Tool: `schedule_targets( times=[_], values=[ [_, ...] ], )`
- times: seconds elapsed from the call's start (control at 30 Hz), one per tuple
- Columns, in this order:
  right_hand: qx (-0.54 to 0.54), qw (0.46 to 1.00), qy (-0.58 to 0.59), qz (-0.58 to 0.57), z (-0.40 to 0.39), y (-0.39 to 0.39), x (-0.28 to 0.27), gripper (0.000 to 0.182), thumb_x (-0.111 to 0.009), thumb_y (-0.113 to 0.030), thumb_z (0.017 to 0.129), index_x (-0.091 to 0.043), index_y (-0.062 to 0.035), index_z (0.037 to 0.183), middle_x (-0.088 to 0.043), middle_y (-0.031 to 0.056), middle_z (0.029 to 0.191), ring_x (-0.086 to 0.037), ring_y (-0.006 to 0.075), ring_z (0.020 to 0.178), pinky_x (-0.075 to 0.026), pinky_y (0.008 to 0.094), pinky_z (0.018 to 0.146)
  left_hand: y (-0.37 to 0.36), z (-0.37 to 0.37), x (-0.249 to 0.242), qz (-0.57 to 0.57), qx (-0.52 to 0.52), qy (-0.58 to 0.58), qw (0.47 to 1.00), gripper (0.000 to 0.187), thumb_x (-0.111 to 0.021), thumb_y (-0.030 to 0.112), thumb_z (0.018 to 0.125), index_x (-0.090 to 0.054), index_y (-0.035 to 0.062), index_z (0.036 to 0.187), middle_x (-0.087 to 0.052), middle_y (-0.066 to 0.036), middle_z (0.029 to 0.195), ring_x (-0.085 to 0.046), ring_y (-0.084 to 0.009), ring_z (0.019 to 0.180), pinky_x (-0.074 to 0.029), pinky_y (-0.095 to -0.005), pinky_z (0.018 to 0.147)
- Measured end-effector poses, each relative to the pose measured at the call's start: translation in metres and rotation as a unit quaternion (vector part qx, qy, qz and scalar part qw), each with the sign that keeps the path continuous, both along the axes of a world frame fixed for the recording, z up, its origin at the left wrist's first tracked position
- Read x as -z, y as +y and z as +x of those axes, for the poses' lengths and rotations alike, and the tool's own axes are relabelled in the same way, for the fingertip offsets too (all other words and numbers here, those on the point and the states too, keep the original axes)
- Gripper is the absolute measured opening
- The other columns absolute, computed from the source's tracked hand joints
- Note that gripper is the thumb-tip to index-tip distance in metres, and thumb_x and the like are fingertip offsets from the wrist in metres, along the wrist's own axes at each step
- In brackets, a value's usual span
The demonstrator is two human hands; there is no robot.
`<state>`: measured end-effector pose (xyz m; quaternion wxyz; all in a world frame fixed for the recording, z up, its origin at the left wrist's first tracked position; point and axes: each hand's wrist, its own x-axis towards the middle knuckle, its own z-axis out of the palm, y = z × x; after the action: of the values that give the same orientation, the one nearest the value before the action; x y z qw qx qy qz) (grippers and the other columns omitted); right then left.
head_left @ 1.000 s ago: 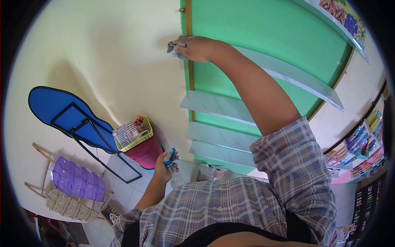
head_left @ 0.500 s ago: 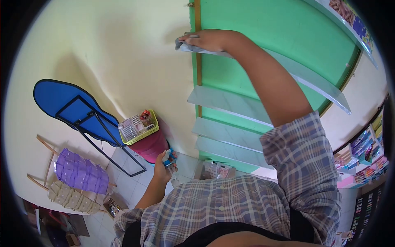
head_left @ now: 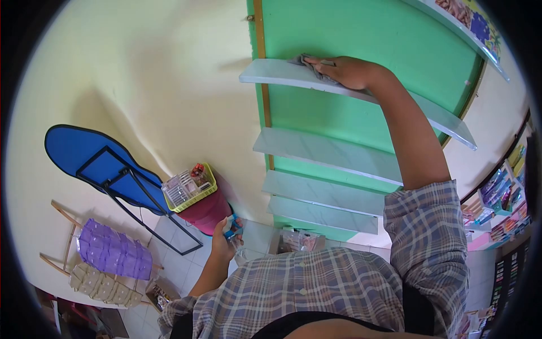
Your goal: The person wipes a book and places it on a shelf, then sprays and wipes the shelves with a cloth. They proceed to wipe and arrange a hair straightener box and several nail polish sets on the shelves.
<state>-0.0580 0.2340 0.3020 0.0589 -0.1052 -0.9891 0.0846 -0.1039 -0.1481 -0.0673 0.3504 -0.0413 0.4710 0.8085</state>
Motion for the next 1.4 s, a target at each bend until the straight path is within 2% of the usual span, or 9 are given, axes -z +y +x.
schedule_targets(
  times=[0.2,0.23,0.37,0.43,0.5,0.57,0.6,0.73,1.4],
  values=[
    [0.008,0.996,0.079,0.038,-0.025,-0.016,0.022,0.047,-0.036,-0.043,0.098,-0.050,-0.0162,0.134,-0.058,0.0148,0.128,-0.056,0.0324,0.113,-0.043,0.0396,0.097,0.020,-0.023,0.029,0.010,-0.090,0.160,0.983,0.050,-0.053,0.061,0.086,-0.063,0.0137,0.096,-0.061,-0.001,0.082,-0.052,-0.0153,0.062,-0.044,-0.0300,0.057],
    [0.035,0.997,0.074,0.016,-0.019,-0.047,0.010,0.047,-0.035,-0.042,0.098,-0.050,-0.0159,0.134,-0.058,0.0154,0.127,-0.055,0.0331,0.114,-0.043,0.0405,0.096,0.040,-0.004,-0.037,0.008,-0.107,0.110,0.988,0.062,-0.053,0.071,0.081,-0.062,0.0134,0.102,-0.066,-0.005,0.091,-0.052,-0.0157,0.060,-0.045,-0.0310,0.056],
    [0.155,0.983,0.100,0.010,-0.074,-0.053,0.024,0.045,-0.037,-0.040,0.095,-0.053,-0.0190,0.131,-0.061,0.0122,0.124,-0.057,0.0322,0.112,-0.042,0.0435,0.098,0.102,-0.036,-0.107,0.258,0.079,-0.044,0.962,0.100,-0.051,0.088,0.063,-0.050,0.0097,0.126,-0.060,-0.017,0.125,-0.049,-0.0156,0.061,-0.042,-0.0309,0.057],
    [0.186,0.975,0.121,0.005,-0.065,-0.064,0.023,0.042,-0.041,-0.036,0.092,-0.057,-0.0202,0.128,-0.062,0.0077,0.123,-0.059,0.0302,0.111,-0.042,0.0438,0.099,0.096,-0.036,-0.141,0.483,0.247,0.081,0.836,0.113,-0.050,0.087,0.066,-0.026,0.0127,0.148,-0.051,-0.018,0.136,-0.057,-0.0183,0.066,-0.042,-0.0353,0.055],
    [0.152,0.973,0.165,0.045,-0.057,-0.076,0.030,0.042,-0.039,-0.040,0.093,-0.058,-0.0244,0.127,-0.063,0.0061,0.122,-0.060,0.0280,0.111,-0.041,0.0443,0.100,0.067,-0.052,-0.143,0.487,0.215,0.103,0.840,0.110,-0.058,0.079,0.070,-0.024,0.0100,0.150,-0.047,-0.023,0.138,-0.055,-0.0173,0.061,-0.044,-0.0348,0.053],
    [0.140,0.971,0.178,0.074,-0.063,-0.082,0.035,0.041,-0.038,-0.046,0.094,-0.060,-0.0264,0.123,-0.066,0.0050,0.116,-0.061,0.0272,0.108,-0.043,0.0460,0.097,0.028,-0.074,-0.138,0.208,0.276,0.305,0.887,0.102,-0.063,0.066,0.078,-0.021,0.0070,0.149,-0.046,-0.024,0.139,-0.058,-0.0173,0.061,-0.047,-0.0340,0.056],
    [0.126,0.977,0.162,0.062,-0.060,-0.086,0.033,0.043,-0.037,-0.049,0.094,-0.061,-0.0254,0.121,-0.066,0.0048,0.113,-0.061,0.0274,0.107,-0.044,0.0470,0.095,0.016,-0.071,-0.138,0.256,0.287,0.285,0.878,0.082,-0.064,0.043,0.085,-0.028,-0.0001,0.145,-0.055,-0.022,0.125,-0.058,-0.0158,0.060,-0.046,-0.0332,0.053],
    [0.099,0.983,0.148,0.044,-0.063,-0.085,0.033,0.050,-0.037,-0.056,0.094,-0.061,-0.0200,0.119,-0.069,0.0061,0.099,-0.064,0.0280,0.095,-0.049,0.0436,0.084,-0.009,-0.049,-0.136,0.343,0.233,0.253,0.874,0.063,-0.060,0.027,0.087,-0.040,-0.0126,0.132,-0.061,-0.017,0.097,-0.057,-0.0163,0.054,-0.048,-0.0329,0.054],
    [0.114,0.977,0.174,0.054,-0.070,-0.084,0.038,0.052,-0.043,-0.053,0.092,-0.058,-0.0191,0.128,-0.069,0.0087,0.099,-0.065,0.0289,0.092,-0.050,0.0397,0.084,-0.015,-0.042,-0.139,0.375,0.190,0.267,0.867,0.063,-0.060,0.031,0.085,-0.044,-0.0126,0.128,-0.063,-0.017,0.096,-0.057,-0.0171,0.054,-0.047,-0.0333,0.052]
  ],
)
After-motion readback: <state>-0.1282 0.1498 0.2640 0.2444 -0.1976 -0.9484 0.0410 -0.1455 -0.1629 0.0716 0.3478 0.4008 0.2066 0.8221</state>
